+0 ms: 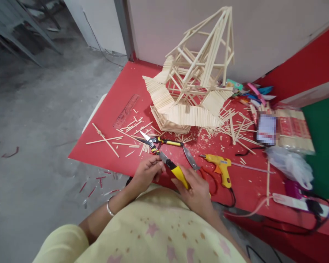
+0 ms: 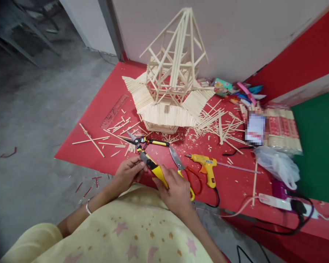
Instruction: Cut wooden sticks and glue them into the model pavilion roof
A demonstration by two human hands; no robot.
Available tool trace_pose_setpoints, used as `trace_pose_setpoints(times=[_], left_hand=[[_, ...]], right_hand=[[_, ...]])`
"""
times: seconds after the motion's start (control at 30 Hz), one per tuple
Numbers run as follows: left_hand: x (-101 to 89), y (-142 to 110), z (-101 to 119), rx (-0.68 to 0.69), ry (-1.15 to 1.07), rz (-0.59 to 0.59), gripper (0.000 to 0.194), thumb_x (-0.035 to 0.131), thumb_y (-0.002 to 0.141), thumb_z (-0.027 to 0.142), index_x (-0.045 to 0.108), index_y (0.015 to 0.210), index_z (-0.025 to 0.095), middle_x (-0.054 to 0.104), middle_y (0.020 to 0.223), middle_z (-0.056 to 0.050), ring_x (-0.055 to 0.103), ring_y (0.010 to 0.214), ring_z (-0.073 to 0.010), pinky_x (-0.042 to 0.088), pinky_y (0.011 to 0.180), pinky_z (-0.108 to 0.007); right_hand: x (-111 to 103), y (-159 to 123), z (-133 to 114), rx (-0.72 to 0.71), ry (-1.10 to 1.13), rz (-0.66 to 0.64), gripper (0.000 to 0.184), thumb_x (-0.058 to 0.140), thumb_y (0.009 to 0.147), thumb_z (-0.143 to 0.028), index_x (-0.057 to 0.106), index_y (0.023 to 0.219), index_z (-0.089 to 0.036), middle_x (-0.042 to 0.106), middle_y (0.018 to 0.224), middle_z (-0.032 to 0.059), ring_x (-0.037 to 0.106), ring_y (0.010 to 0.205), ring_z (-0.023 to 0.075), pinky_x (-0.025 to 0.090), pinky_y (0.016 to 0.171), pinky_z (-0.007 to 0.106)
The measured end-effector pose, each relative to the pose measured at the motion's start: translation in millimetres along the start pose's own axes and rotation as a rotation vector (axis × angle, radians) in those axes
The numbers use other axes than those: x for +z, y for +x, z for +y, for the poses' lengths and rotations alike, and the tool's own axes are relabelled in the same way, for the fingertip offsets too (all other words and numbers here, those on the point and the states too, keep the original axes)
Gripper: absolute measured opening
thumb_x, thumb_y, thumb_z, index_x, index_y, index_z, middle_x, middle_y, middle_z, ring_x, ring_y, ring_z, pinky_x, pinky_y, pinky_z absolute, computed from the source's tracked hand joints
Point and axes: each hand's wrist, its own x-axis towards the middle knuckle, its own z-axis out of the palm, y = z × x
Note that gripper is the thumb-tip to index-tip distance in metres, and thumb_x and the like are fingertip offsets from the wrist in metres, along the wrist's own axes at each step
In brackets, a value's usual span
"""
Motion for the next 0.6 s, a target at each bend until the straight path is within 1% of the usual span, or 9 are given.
trace_pose_setpoints(times=[0.07,0.17,0.3,0.6], left_hand=[[1.8,-1.5,1.9,0.008,0.027,-0.003,0.029,0.067,0.082,0.041,0.060,0.075,0.014,0.056,0.060,0.003,0.040,0.040,-0.0037,0.029,0.039,-0.017],[1.2,-2.2,2.1,0.041,0.063,-0.002,0.026,0.065,0.083,0.038,0.061,0.076,0.014,0.057,0.062,0.002,0.041,0.042,-0.0038,0.029,0.041,-0.018],[-0.4,-1.3,-0.4,0.072,0.096,-0.005,0.024,0.062,0.086,0.035,0.061,0.075,0.014,0.053,0.059,0.003,0.039,0.043,-0.0038,0.028,0.042,-0.018],[0.5,-2.3,-1.0,0.059,0.130,0.004,0.024,0.061,0.087,0.036,0.059,0.075,0.015,0.046,0.056,0.005,0.033,0.045,-0.0052,0.025,0.044,-0.018]], right_hand=[[2.5,-3.0,2.4,-0.018,-0.047,-0.016,0.046,0.058,0.093,-0.032,0.051,0.137,-0.020,0.067,0.095,0.0069,0.064,0.083,0.0185,0.051,0.071,0.029],[3.4,-5.5,4.2,-0.040,-0.098,-0.034,0.047,0.056,0.094,-0.031,0.050,0.138,-0.018,0.065,0.089,0.0062,0.062,0.077,0.0180,0.048,0.066,0.028],[2.3,-6.2,4.9,-0.038,-0.105,-0.033,0.047,0.055,0.094,-0.030,0.049,0.139,-0.018,0.064,0.087,0.0056,0.060,0.077,0.0177,0.047,0.066,0.028],[2.5,-5.2,5.7,-0.045,-0.070,-0.009,0.048,0.057,0.092,-0.028,0.049,0.139,-0.018,0.064,0.084,0.0046,0.060,0.074,0.0167,0.046,0.065,0.027]])
